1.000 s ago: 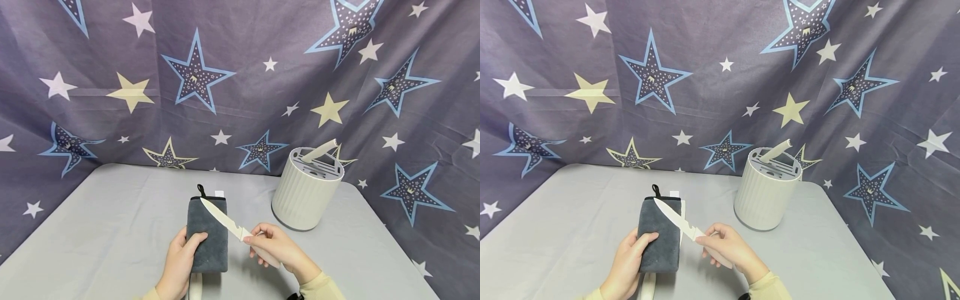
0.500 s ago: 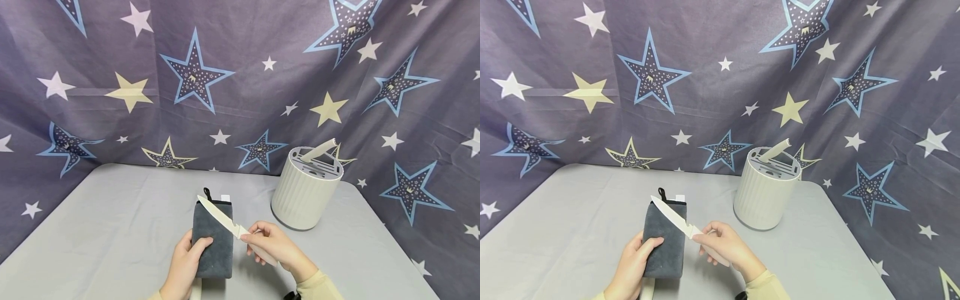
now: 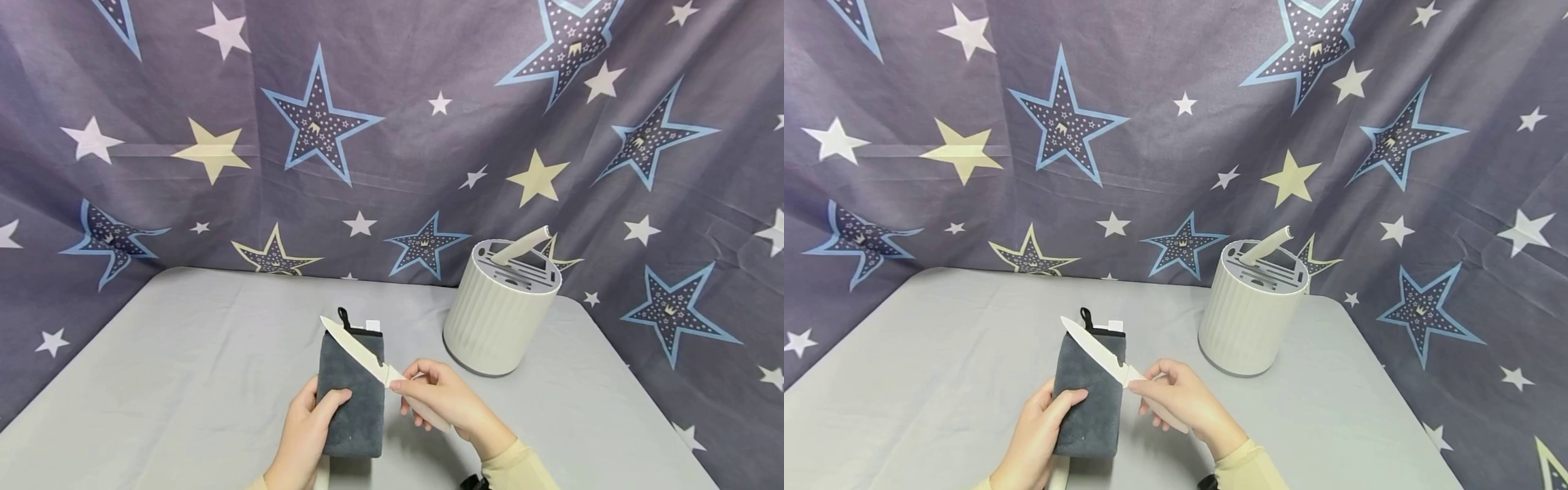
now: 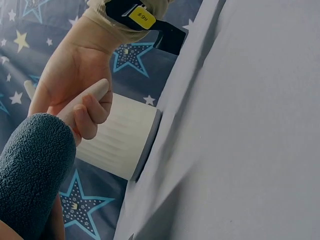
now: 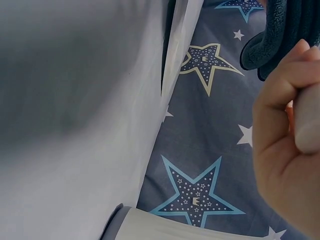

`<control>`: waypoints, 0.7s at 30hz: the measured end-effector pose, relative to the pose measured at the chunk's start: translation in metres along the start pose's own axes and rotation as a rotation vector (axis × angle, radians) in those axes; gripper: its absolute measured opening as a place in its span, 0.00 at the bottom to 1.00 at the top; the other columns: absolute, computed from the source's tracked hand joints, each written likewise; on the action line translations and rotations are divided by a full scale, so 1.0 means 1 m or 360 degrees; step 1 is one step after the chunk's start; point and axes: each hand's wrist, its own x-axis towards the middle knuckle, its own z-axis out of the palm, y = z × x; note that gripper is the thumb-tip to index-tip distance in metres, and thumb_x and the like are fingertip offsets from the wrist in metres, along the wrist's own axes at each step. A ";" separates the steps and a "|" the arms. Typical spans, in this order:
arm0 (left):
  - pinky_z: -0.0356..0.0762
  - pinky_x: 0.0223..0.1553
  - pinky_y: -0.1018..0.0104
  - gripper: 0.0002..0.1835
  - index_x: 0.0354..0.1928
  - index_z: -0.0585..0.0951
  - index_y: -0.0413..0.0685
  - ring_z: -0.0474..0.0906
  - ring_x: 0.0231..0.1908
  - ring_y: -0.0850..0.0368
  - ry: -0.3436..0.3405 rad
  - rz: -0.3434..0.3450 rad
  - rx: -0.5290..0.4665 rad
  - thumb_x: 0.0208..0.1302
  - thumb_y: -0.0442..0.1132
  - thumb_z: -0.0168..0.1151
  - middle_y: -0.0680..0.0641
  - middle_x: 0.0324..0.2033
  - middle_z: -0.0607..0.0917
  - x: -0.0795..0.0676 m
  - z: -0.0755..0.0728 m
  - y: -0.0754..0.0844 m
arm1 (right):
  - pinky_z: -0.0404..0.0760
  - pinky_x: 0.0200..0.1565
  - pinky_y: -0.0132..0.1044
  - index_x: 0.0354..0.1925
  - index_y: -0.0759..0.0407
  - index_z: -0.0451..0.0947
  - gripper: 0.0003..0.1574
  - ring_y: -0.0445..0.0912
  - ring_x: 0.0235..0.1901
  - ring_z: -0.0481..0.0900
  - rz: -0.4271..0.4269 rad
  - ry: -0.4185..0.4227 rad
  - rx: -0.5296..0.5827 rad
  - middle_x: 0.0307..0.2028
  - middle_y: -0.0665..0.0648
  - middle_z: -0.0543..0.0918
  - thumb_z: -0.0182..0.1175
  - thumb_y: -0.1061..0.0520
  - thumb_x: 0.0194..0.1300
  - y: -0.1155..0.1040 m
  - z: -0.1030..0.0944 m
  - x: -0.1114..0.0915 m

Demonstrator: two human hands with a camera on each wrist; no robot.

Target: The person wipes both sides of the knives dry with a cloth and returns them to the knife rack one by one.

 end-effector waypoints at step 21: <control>0.82 0.35 0.64 0.20 0.59 0.72 0.37 0.83 0.34 0.58 0.0057 0.0020 -0.0051 0.68 0.38 0.57 0.52 0.35 0.84 0.010 -0.014 0.008 | 0.72 0.19 0.30 0.38 0.64 0.73 0.16 0.40 0.15 0.72 0.0009 0.0034 -0.0034 0.21 0.51 0.82 0.65 0.52 0.65 0.010 -0.007 -0.006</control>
